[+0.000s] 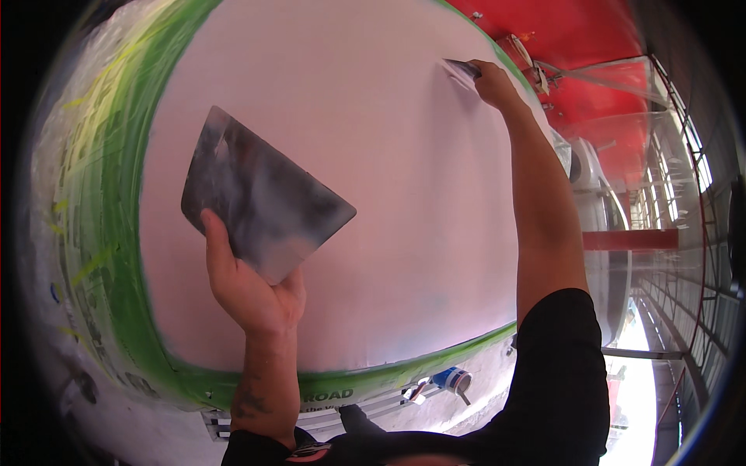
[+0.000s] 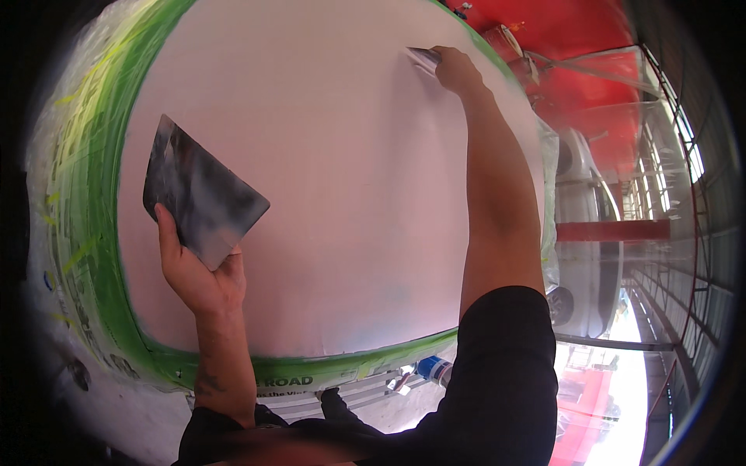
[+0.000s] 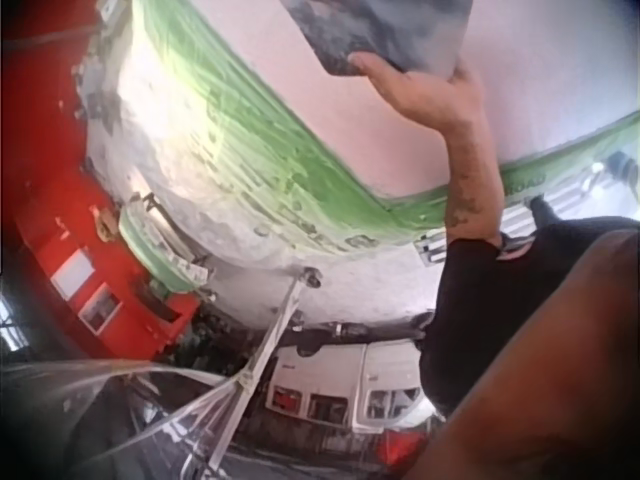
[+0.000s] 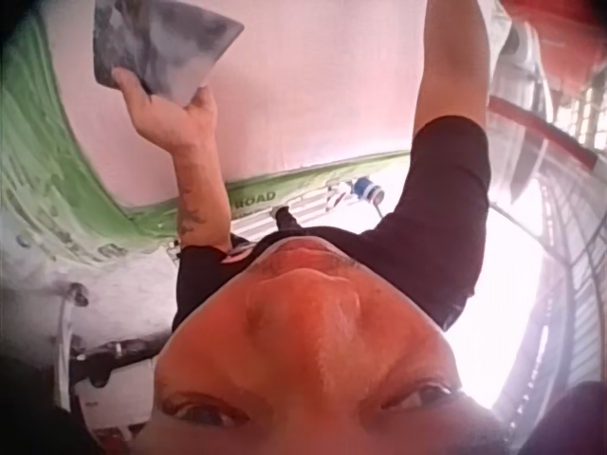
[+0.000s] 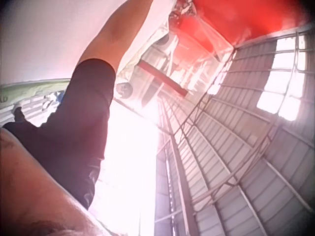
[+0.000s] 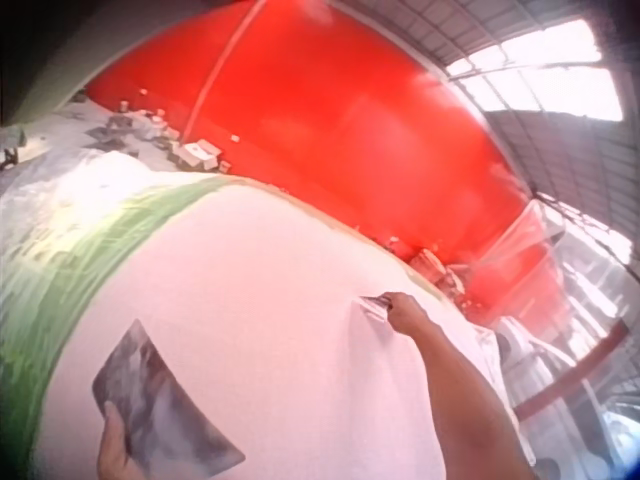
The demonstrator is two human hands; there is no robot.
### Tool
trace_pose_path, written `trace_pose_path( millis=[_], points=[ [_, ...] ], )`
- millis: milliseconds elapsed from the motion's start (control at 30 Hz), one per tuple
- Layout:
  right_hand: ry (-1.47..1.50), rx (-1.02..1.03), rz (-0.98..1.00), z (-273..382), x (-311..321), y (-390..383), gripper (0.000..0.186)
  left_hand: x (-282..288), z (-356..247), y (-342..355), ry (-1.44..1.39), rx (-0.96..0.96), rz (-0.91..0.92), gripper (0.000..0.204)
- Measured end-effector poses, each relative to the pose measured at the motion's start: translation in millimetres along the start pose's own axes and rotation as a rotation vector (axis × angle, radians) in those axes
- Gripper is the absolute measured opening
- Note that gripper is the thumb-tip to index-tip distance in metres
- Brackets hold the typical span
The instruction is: Applying and smoothing auto body filler on a masked vehicle panel.
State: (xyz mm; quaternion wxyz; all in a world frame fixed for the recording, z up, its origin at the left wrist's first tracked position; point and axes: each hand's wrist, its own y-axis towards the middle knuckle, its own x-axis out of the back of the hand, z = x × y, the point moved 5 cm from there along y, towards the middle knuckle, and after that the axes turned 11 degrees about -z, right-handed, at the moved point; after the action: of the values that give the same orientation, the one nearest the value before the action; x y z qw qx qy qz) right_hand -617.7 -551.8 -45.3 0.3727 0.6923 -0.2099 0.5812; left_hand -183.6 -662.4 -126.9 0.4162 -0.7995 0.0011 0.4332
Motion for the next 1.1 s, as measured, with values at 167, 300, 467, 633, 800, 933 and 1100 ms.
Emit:
trace_pose_path(
  millis=[167,300,467,633,800,933,1100],
  points=[
    [-0.057,-0.076,0.045,4.3,-22.8,17.4,0.044,-6.0,-4.2,-1.2,0.015,-0.013,0.028,0.041],
    [0.069,-0.040,0.113,24.7,-11.2,-27.0,0.043,1.2,-9.5,1.6,0.022,-0.029,-0.028,0.039],
    [0.109,0.044,0.104,35.0,7.3,-89.5,0.040,-2.5,-4.3,1.5,0.004,0.002,0.014,0.037],
    [0.119,0.096,0.124,50.2,25.9,-147.7,0.041,-5.3,-2.4,-3.0,-0.008,-0.007,-0.057,0.036],
    [0.141,0.061,0.232,44.3,35.2,-166.6,0.039,2.4,-7.5,-1.4,0.042,-0.014,-0.091,0.036],
    [0.135,0.083,-0.036,-10.7,41.8,-92.0,0.034,-7.0,-4.6,-8.0,0.037,0.003,-0.100,0.037],
    [-0.091,0.008,-0.043,-67.2,-3.5,-4.4,0.044,-5.3,-0.3,-8.5,0.069,-0.025,-0.064,0.037]
  ],
)
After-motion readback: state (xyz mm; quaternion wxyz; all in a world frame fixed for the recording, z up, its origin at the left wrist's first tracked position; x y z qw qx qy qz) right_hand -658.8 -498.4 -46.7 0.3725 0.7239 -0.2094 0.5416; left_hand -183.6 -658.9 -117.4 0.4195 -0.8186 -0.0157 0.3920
